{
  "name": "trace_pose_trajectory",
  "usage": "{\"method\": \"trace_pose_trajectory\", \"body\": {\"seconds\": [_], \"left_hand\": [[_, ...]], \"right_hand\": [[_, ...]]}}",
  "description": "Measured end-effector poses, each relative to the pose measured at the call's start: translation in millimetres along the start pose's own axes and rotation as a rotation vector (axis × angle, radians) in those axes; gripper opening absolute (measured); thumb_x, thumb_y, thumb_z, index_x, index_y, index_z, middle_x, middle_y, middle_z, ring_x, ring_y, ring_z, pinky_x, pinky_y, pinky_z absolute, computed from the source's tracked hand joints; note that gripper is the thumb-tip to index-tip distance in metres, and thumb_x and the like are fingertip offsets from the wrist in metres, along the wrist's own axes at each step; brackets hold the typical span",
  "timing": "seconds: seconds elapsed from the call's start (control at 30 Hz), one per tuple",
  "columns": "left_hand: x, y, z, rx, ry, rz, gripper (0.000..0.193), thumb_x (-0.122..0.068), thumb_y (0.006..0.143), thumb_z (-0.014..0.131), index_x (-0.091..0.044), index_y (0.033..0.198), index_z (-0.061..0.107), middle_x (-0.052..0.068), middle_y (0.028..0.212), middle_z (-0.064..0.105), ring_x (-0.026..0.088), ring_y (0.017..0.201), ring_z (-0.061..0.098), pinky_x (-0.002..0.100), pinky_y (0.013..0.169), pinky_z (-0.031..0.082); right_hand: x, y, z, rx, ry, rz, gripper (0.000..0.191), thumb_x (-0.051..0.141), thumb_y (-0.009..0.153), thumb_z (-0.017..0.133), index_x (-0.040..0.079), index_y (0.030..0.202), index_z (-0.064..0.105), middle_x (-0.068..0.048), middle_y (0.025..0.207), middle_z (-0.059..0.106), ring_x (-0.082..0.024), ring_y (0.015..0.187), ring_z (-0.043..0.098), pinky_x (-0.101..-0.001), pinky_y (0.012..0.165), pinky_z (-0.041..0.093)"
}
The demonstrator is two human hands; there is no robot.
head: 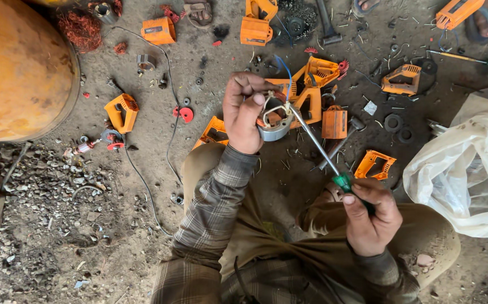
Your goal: The person sits on the ground in a workshop and repairs an angle grinder, using a screwdriver to unscrew and pry open the orange housing and work on the copper-wound motor armature, handling the motor and its parts by hand. Other workers and many grinder housings are scattered on the floor around them.
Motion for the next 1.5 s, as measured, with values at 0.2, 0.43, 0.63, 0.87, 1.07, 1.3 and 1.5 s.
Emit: {"method": "trace_pose_trajectory", "body": {"seconds": [0.2,0.43,0.63,0.87,1.07,1.3,1.5], "left_hand": [[-10.6,-1.3,2.9,0.043,0.248,0.089,0.027,-0.011,0.092,0.056,0.001,0.116,0.053,0.014,0.107,0.068,0.019,0.099,0.067,0.034,0.095,0.055],[-9.3,-5.9,6.7,0.004,0.369,0.138,0.026,-0.008,0.092,0.059,0.000,0.116,0.052,0.011,0.106,0.067,0.016,0.098,0.066,0.031,0.093,0.054],[-14.7,-8.4,15.0,-0.011,0.396,0.156,0.026,-0.012,0.097,0.064,-0.002,0.117,0.052,0.010,0.106,0.067,0.015,0.097,0.065,0.030,0.092,0.055],[-39.3,-15.8,27.0,0.071,0.767,0.314,0.031,-0.023,0.096,0.070,0.000,0.114,0.058,0.012,0.104,0.067,0.019,0.092,0.070,0.031,0.083,0.057],[-53.3,-21.2,39.0,0.136,0.813,0.493,0.032,-0.025,0.100,0.067,0.000,0.118,0.057,0.015,0.109,0.066,0.025,0.093,0.071,0.034,0.085,0.057],[-50.8,-28.9,47.2,0.051,0.868,0.559,0.025,-0.017,0.100,0.064,0.000,0.116,0.055,0.017,0.108,0.062,0.027,0.092,0.068,0.035,0.083,0.056],[-47.4,-32.0,43.4,-0.111,0.854,0.484,0.017,-0.014,0.104,0.061,-0.001,0.112,0.056,0.014,0.104,0.064,0.023,0.087,0.067,0.032,0.082,0.056]], "right_hand": [[9.7,3.9,-5.6,0.064,-0.191,-0.062,0.016,0.004,0.097,0.073,-0.001,0.105,0.061,-0.013,0.113,0.069,-0.012,0.094,0.064,-0.0251,0.091,0.051],[12.0,-0.5,3.8,0.079,-0.162,-0.058,0.017,0.004,0.096,0.074,0.001,0.104,0.060,-0.013,0.114,0.070,-0.012,0.092,0.067,-0.0239,0.086,0.054],[16.2,1.6,3.1,0.057,-0.252,-0.080,0.017,0.002,0.097,0.073,0.000,0.106,0.060,-0.012,0.112,0.069,-0.013,0.090,0.065,-0.0246,0.087,0.052],[29.0,8.3,1.3,0.087,-0.273,-0.076,0.018,0.001,0.097,0.074,0.000,0.109,0.061,-0.014,0.110,0.069,-0.015,0.091,0.065,-0.0254,0.086,0.052],[51.1,7.2,15.8,0.095,-0.483,-0.223,0.019,-0.001,0.092,0.076,0.001,0.106,0.063,-0.015,0.107,0.068,-0.021,0.091,0.067,-0.0287,0.079,0.054],[55.0,-3.0,46.8,0.038,-0.487,-0.208,0.021,-0.001,0.092,0.076,0.001,0.106,0.060,-0.016,0.110,0.066,-0.025,0.095,0.068,-0.0324,0.085,0.055],[51.4,-13.2,67.5,0.027,-0.545,-0.248,0.024,-0.003,0.090,0.074,0.001,0.107,0.057,-0.017,0.108,0.062,-0.032,0.100,0.064,-0.0395,0.093,0.053]]}}
Point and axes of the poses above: each hand's wrist, its own y-axis towards the middle knuckle, its own z-axis out of the palm, x = y × z, the point moved 5 cm from there along y, towards the middle knuckle
